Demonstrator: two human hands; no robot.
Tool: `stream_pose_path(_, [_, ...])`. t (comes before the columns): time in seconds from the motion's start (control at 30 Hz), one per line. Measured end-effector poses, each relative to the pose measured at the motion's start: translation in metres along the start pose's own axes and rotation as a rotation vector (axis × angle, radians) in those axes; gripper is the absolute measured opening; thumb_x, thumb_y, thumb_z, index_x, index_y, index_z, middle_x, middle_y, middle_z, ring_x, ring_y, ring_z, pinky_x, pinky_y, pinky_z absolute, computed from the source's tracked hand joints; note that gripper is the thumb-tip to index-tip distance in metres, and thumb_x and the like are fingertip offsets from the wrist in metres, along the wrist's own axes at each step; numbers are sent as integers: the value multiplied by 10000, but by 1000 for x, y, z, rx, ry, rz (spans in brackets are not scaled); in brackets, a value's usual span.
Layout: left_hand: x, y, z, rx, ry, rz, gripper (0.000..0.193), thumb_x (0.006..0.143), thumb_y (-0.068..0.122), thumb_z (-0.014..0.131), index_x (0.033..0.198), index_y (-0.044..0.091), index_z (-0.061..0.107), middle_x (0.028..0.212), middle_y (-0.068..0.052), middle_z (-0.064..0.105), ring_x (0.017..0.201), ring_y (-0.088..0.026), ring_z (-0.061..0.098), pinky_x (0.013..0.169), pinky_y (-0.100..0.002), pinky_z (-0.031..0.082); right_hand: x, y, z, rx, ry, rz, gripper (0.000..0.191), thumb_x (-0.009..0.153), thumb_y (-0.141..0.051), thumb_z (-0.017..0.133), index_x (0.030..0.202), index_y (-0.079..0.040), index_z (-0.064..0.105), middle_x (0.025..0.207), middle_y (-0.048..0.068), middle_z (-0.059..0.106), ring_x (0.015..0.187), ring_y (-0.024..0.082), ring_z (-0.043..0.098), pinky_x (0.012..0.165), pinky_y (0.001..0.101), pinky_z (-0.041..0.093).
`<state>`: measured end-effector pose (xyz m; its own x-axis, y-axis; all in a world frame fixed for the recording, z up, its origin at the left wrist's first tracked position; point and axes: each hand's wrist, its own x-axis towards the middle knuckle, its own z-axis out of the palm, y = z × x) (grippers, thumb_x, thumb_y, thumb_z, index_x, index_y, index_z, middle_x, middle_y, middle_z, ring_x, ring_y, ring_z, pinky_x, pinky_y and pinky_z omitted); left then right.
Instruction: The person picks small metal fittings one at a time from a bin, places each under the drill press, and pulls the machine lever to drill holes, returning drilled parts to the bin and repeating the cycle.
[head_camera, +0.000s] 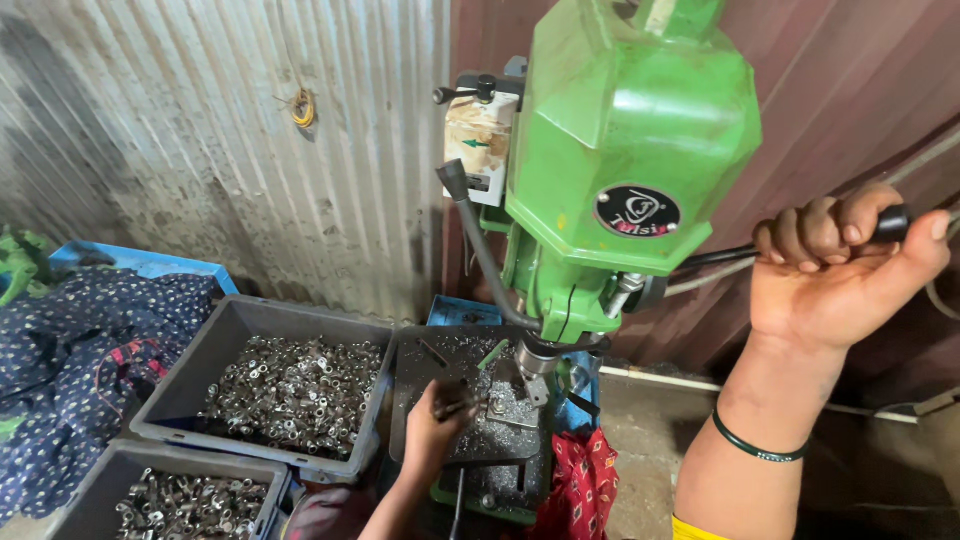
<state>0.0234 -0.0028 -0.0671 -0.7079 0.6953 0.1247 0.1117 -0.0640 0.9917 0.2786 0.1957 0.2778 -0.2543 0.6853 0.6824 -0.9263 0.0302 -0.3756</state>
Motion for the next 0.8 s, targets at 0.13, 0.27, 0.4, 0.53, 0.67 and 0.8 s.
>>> stream_pose_path(0.13, [11,12,28,-252,-80,-51,417,796,-33,780,1198,22,683,1041,-114,782,949,-171,738,850,-308,583,0,-1,-16,-311,-121,-32,570,1087,-584,512,786,-122,366,591,-41,280,518,102,226,553,259,216])
stream_pose_path(0.27, [8,28,49,-208,-76,159,413,793,-102,712,1186,11,663,1053,-69,788,1007,-143,765,910,-288,595,1,-2,-24,-312,-143,-29,564,1085,-576,513,779,-125,367,584,-47,275,478,84,212,521,244,212])
stream_pose_path(0.4, [4,27,57,-220,-44,151,297,825,-101,751,1109,-36,694,1046,-103,794,1010,-161,757,923,-296,585,0,-2,-24,-278,-134,-18,567,1092,-575,505,780,-123,364,589,-42,274,485,86,213,523,242,212])
stream_pose_path(0.53, [4,17,59,-322,-20,79,304,799,-105,754,1085,-43,672,1067,-115,798,1027,-159,756,920,-290,579,-1,-2,-22,-309,-137,-28,566,1087,-585,506,782,-131,360,591,-47,269,489,85,212,528,247,211])
stream_pose_path(0.67, [3,14,58,-308,7,55,317,793,-91,767,1091,-33,679,1052,-115,804,1008,-161,760,912,-286,579,-2,-2,-19,-315,-122,-32,569,1082,-588,508,783,-129,356,589,-45,264,484,85,211,519,249,206])
stream_pose_path(0.8, [1,25,56,-310,44,63,333,789,-79,761,1103,-18,671,1044,-96,802,993,-151,764,894,-287,588,-3,-2,-9,-358,-127,-45,570,1076,-599,511,786,-136,349,596,-50,258,490,89,208,524,255,206])
